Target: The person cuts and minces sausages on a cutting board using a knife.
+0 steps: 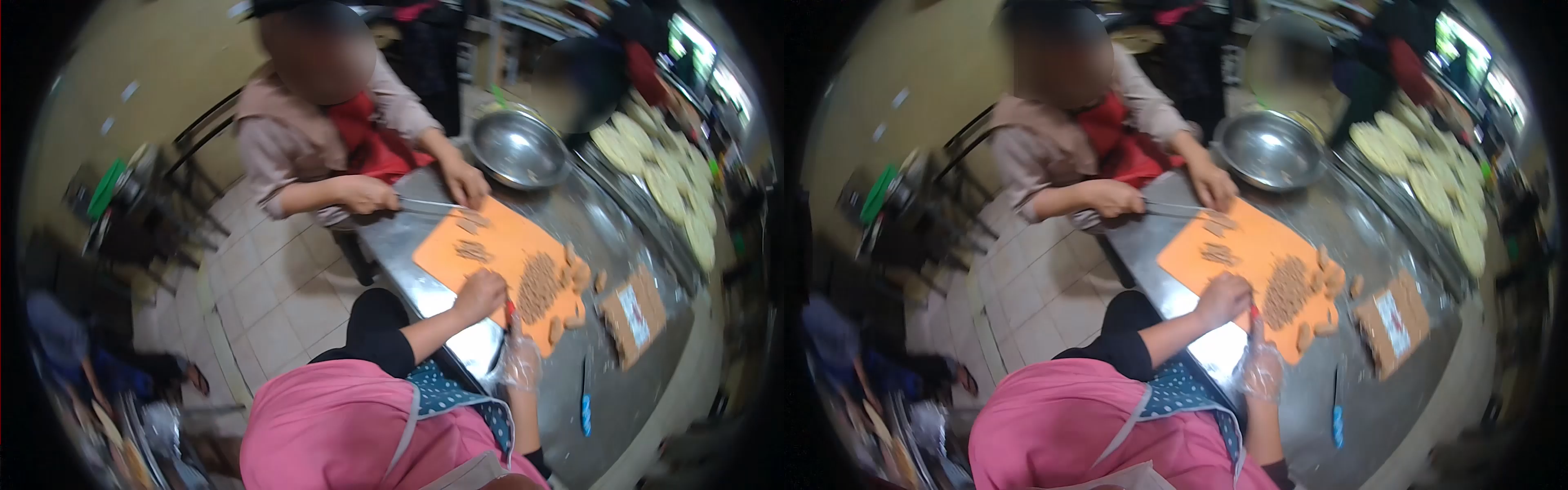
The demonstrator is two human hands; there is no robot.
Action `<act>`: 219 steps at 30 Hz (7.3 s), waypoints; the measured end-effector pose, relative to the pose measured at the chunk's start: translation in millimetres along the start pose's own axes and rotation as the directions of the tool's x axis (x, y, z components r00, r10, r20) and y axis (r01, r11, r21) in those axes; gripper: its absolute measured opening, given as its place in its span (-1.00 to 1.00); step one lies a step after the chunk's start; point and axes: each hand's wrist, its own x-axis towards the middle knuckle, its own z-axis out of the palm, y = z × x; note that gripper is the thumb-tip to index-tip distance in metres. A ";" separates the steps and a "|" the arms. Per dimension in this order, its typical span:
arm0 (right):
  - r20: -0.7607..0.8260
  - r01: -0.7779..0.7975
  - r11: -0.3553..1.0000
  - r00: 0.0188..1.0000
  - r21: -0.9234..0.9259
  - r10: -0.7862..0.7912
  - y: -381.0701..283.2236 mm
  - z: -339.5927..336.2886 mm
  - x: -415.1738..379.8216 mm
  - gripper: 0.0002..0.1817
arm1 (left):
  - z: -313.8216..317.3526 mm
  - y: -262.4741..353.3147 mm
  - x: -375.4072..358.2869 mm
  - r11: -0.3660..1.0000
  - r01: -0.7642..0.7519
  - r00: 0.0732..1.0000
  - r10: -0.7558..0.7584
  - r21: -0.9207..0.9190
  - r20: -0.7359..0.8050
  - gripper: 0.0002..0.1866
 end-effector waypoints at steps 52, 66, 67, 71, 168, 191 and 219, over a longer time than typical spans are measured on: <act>0.167 -0.078 0.992 0.984 0.097 0.061 6.1 -19.4 -24.5 -0.27 | -11.4 4.0 -8.1 0.996 -0.032 0.999 0.030 0.081 0.024 -0.84; 0.189 -0.185 0.965 0.971 0.186 0.149 6.4 -10.3 -19.5 -0.39 | -18.2 6.4 -1.7 0.998 0.056 0.998 -0.056 0.009 -0.009 -0.92; 0.157 -0.175 0.970 0.976 0.170 0.148 4.7 -9.0 -18.0 -0.39 | -17.9 6.0 -1.1 0.998 0.057 0.998 -0.056 0.003 -0.004 -0.92; 0.127 -0.151 0.977 0.983 0.152 0.132 -8.0 -18.9 -8.9 -0.38 | -18.2 6.9 0.5 0.999 0.033 0.999 -0.033 0.022 0.002 -0.93; -0.076 0.039 0.999 0.996 0.033 -0.037 -27.8 8.4 8.5 -0.26 | -24.2 2.8 -13.2 0.993 0.014 0.999 -0.018 -0.119 -0.038 -0.94; 0.132 -0.162 0.977 0.981 0.135 0.145 -27.0 -27.9 -23.0 -0.37 | -28.8 -1.8 -21.7 0.999 -0.022 0.997 0.020 -0.027 -0.069 -0.88; 0.115 -0.136 0.982 0.986 0.131 0.121 -22.3 -7.1 -26.7 -0.39 | -36.5 7.3 -18.8 0.996 0.081 0.997 -0.081 -0.034 -0.009 -0.88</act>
